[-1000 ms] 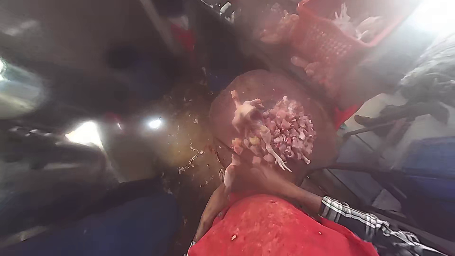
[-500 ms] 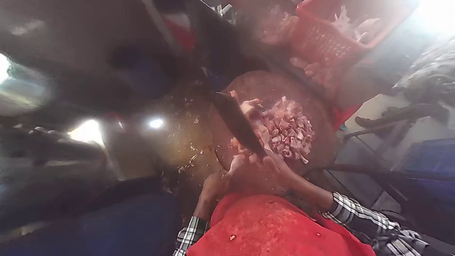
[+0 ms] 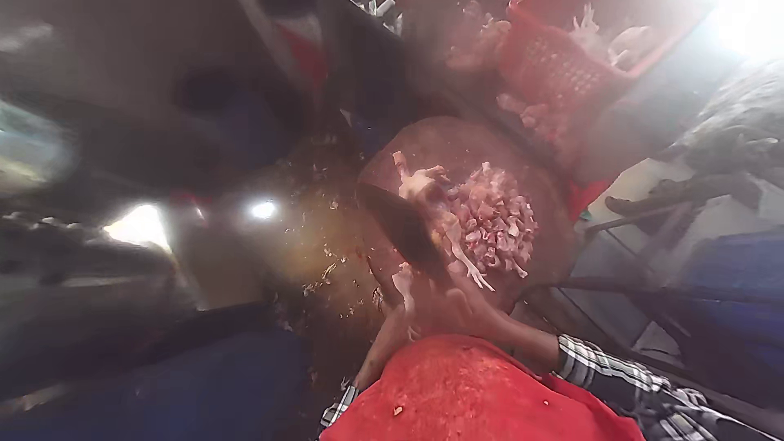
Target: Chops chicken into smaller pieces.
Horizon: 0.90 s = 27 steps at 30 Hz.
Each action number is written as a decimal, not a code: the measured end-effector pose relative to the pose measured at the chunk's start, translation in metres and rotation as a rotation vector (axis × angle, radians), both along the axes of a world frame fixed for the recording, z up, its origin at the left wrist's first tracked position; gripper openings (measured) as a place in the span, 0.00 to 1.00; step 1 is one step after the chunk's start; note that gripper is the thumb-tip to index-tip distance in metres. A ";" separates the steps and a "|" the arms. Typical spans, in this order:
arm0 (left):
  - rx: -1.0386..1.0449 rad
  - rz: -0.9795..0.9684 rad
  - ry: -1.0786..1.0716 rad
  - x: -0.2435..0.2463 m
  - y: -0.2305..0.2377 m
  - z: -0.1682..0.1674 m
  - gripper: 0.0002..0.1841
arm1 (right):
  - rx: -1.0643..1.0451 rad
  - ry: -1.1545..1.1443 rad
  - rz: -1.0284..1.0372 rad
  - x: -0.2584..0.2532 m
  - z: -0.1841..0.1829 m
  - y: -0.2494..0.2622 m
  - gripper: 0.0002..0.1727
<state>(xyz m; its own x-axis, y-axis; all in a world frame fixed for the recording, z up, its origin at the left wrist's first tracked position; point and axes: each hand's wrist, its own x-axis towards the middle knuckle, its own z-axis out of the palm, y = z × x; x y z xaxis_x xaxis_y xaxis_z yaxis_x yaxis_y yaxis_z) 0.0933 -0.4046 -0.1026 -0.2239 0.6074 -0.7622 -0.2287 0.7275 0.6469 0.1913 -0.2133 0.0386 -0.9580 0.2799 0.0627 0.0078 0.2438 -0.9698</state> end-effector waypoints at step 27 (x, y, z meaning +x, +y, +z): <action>0.155 0.475 0.150 -0.032 -0.010 -0.021 0.22 | 0.038 -0.368 0.080 0.015 -0.038 0.009 0.41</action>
